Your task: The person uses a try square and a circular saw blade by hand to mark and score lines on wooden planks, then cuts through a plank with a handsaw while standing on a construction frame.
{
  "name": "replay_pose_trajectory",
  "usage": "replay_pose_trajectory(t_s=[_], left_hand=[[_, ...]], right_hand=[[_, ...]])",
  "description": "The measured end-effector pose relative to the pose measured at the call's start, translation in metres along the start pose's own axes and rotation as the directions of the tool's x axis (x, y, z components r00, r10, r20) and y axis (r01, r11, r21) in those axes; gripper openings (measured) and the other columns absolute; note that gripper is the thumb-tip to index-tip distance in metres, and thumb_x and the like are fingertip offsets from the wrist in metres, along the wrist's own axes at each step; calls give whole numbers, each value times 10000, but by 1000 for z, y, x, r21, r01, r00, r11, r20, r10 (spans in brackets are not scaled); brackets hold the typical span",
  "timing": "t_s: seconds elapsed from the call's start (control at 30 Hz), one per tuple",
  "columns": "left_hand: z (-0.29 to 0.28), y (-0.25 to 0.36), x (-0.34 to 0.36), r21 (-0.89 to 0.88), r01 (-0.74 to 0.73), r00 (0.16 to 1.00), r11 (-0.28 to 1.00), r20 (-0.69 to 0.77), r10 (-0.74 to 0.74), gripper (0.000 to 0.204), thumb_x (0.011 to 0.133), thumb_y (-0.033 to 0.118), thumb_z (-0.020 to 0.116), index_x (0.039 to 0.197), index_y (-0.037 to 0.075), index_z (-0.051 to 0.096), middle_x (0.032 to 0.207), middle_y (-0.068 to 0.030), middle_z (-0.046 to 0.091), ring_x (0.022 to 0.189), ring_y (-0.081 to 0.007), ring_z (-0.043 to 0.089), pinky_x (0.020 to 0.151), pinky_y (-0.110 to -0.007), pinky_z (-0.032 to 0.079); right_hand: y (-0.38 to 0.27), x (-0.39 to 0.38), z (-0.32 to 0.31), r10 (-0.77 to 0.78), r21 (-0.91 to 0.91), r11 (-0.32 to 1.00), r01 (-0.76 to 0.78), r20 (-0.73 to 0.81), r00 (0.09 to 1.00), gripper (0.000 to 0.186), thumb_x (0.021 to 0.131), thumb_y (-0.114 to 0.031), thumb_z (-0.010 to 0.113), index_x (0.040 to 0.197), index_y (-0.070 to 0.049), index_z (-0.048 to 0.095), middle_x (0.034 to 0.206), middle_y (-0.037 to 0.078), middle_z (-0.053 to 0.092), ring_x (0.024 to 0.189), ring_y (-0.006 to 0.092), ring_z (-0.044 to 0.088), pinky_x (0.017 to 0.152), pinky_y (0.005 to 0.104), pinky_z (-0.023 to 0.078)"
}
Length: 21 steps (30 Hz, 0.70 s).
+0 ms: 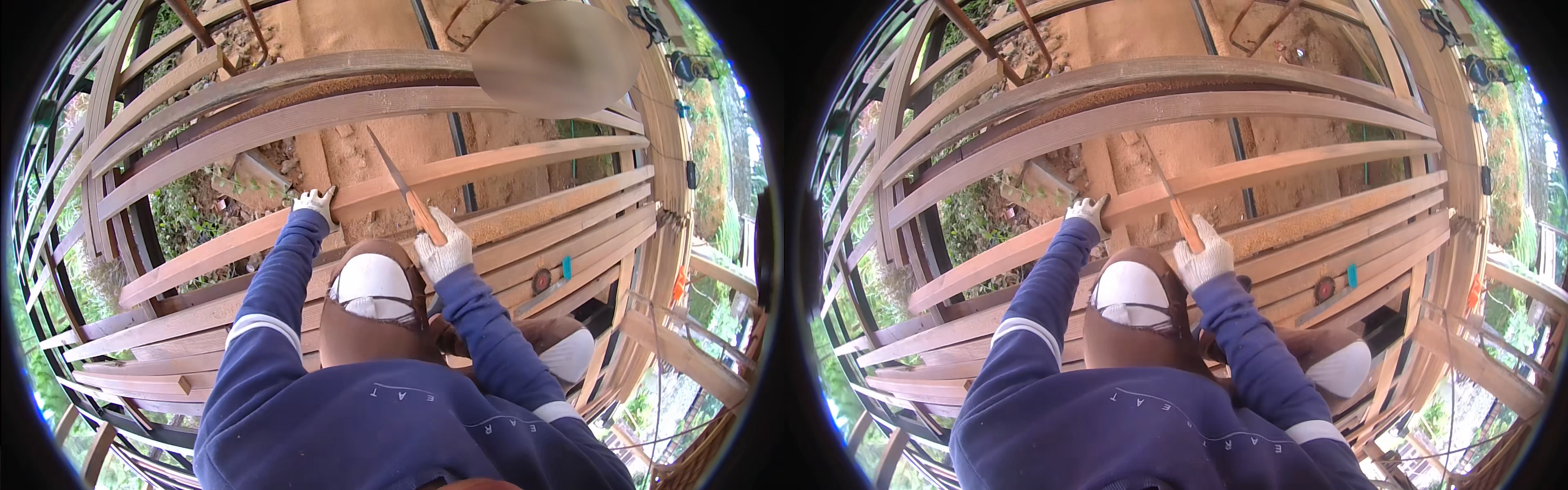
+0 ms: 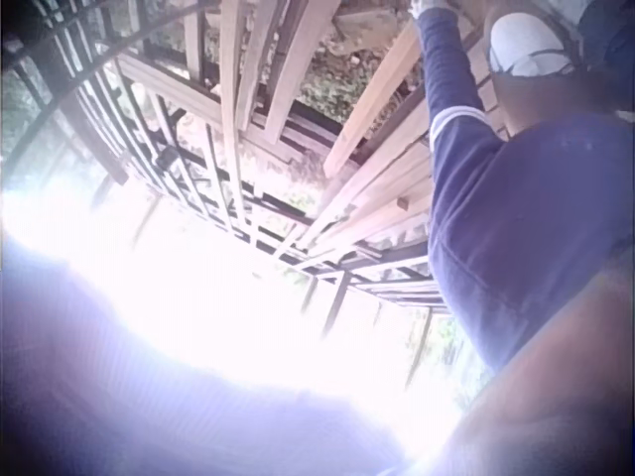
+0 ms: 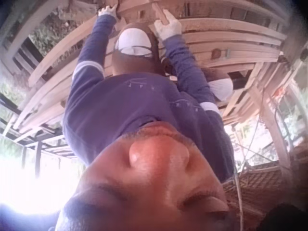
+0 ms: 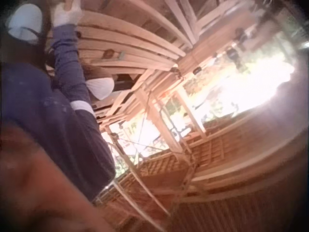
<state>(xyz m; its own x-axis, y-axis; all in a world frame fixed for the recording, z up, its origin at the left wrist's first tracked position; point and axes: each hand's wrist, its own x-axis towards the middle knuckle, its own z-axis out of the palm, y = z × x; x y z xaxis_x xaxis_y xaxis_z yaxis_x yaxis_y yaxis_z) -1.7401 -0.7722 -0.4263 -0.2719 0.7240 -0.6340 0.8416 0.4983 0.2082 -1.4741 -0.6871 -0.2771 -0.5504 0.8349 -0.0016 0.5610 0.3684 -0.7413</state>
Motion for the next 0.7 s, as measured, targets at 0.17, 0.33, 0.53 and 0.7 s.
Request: replay_pose_trajectory(t_s=[0.17, 0.33, 0.53, 0.7], left_hand=[[12, -30, -15, -26, 44, 999, 999, 4, -44, 965, 675, 419, 790, 1538, 253, 392, 1360, -175, 541, 1279, -360, 523, 1084, -460, 439], [10, -30, -10, -21, 65, 997, 998, 47, -64, 982, 671, 441, 805, 1540, 257, 386, 1374, -188, 534, 1288, -363, 520, 1084, -463, 441], [37, -37, 3, -24, -21, 995, 999, -95, 19, 955, 686, 437, 807, 1527, 211, 414, 1365, -199, 535, 1287, -377, 519, 1061, -502, 442], [38, -38, -5, 28, -10, 996, 1000, -89, 13, 988, 661, 458, 830, 1527, 220, 419, 1391, -198, 520, 1304, -394, 496, 1099, -537, 394]], right_hand=[[-70, -108, -109, 145, 71, 984, -162, 199, 969, 509, 864, -87, 662, 1336, 74, 558, 1145, 228, 704, 1015, 302, 722, 864, 369, 565], [-42, -65, -58, 203, 101, 969, -225, 189, 961, 507, 867, -101, 664, 1336, 62, 562, 1101, 241, 692, 961, 302, 714, 840, 363, 557], [-19, -25, -3, 259, 156, 948, -279, 137, 956, 484, 862, -173, 697, 1275, 55, 588, 1042, 230, 690, 906, 320, 671, 813, 395, 536], [-17, -149, -107, 173, 170, 961, -217, 244, 954, 592, 862, -180, 737, 1379, 32, 542, 1234, 194, 679, 1133, 265, 681, 973, 373, 530]])
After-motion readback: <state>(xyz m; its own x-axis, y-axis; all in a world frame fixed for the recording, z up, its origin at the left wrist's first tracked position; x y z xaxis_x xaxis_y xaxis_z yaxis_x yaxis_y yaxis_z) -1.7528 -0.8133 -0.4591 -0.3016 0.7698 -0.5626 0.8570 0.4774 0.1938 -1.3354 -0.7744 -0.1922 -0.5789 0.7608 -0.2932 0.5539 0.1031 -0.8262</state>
